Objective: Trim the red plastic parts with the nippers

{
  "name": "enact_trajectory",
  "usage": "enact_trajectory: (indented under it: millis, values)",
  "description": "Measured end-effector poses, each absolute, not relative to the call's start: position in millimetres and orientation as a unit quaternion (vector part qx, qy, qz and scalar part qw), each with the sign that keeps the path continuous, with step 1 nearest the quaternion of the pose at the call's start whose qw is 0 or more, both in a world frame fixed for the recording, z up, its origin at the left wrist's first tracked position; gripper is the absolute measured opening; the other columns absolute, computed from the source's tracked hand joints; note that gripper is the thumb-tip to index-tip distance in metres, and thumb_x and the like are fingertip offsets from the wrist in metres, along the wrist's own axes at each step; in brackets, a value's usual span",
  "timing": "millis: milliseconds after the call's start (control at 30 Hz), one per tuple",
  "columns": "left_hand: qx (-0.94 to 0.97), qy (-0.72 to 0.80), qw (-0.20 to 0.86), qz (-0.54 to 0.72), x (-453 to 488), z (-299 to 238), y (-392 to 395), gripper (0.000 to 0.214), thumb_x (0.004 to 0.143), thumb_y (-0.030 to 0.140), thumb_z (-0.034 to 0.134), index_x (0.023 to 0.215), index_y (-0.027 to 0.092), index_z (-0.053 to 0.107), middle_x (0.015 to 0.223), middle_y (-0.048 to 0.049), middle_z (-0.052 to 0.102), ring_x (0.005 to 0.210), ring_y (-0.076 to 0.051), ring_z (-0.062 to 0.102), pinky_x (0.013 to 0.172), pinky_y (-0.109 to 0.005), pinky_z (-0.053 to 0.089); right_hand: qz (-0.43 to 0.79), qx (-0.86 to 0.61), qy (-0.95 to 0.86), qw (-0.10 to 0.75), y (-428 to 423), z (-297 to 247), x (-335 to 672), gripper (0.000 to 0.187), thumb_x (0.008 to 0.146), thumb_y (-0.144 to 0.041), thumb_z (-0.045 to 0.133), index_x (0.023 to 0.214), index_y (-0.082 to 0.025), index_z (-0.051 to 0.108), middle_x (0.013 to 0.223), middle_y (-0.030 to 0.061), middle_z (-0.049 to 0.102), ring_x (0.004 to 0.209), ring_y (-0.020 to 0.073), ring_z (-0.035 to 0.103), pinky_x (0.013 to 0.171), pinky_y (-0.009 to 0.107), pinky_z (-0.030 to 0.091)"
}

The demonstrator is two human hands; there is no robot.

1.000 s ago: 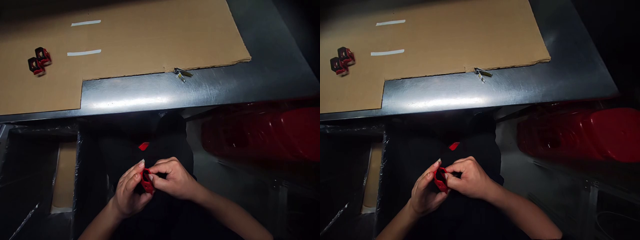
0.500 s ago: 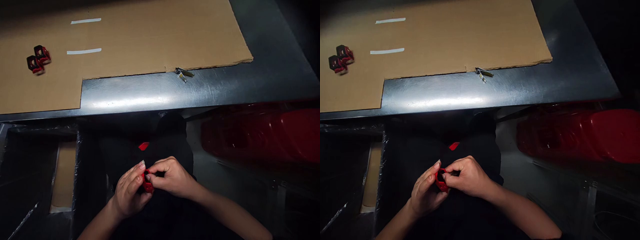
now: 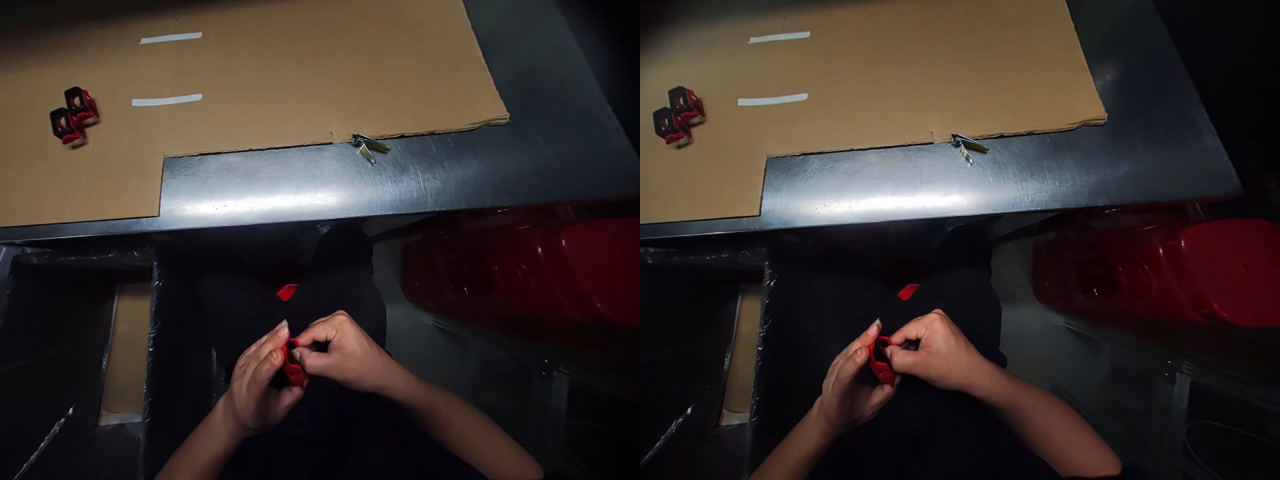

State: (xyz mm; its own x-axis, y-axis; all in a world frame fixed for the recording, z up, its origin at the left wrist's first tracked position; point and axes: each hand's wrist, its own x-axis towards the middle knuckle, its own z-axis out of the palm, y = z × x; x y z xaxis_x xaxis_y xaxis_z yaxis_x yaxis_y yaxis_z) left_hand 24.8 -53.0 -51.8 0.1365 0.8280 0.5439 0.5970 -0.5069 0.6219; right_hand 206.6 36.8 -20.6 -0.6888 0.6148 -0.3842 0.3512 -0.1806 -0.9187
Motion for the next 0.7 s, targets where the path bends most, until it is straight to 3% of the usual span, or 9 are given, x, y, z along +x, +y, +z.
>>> enact_trajectory:
  millis: [200, 533, 600, 700]
  values:
    - [0.736, 0.478, 0.152, 0.455, 24, -54, -53, 0.09, 0.076, 0.013, 0.078, 0.153, 0.016, 0.032, 0.14, -0.0165, 0.062, 0.123, -0.026, 0.066, 0.095, -0.038, 0.063, 0.667, -0.376, -0.636, 0.092, 36, -23, 206, 0.021, 0.085, -0.018, 0.062, 0.07, -0.018, 0.076, 0.055, -0.0036, 0.061, 0.05, 0.0082, 0.049, 0.05, 0.021, 0.036]
    - [0.707, 0.489, 0.192, 0.473, 20, -53, -57, 0.085, 0.078, 0.019, 0.079, 0.151, 0.013, 0.036, 0.136, -0.0203, 0.063, 0.125, -0.028, 0.065, 0.097, -0.041, 0.061, 0.719, -0.321, -0.61, 0.087, 45, -20, 215, 0.022, 0.091, -0.025, 0.06, 0.094, -0.017, 0.08, 0.07, 0.0, 0.075, 0.057, 0.0115, 0.064, 0.055, 0.02, 0.045]
    - [0.706, 0.491, 0.192, 0.473, 21, -56, -58, 0.086, 0.077, 0.02, 0.08, 0.151, 0.013, 0.037, 0.135, -0.0202, 0.064, 0.124, -0.028, 0.065, 0.097, -0.04, 0.061, 0.712, -0.356, -0.599, 0.09, 42, -19, 212, 0.017, 0.088, -0.027, 0.065, 0.09, -0.017, 0.079, 0.073, 0.0007, 0.076, 0.062, 0.0131, 0.067, 0.058, 0.021, 0.048]
    - [0.698, 0.491, 0.206, 0.479, 22, -59, -59, 0.086, 0.076, 0.02, 0.081, 0.151, 0.014, 0.038, 0.136, -0.019, 0.063, 0.124, -0.028, 0.065, 0.097, -0.041, 0.061, 0.676, -0.393, -0.617, 0.089, 40, -15, 206, 0.017, 0.086, -0.027, 0.066, 0.078, -0.017, 0.077, 0.064, -0.0003, 0.072, 0.054, 0.0109, 0.061, 0.052, 0.02, 0.042]
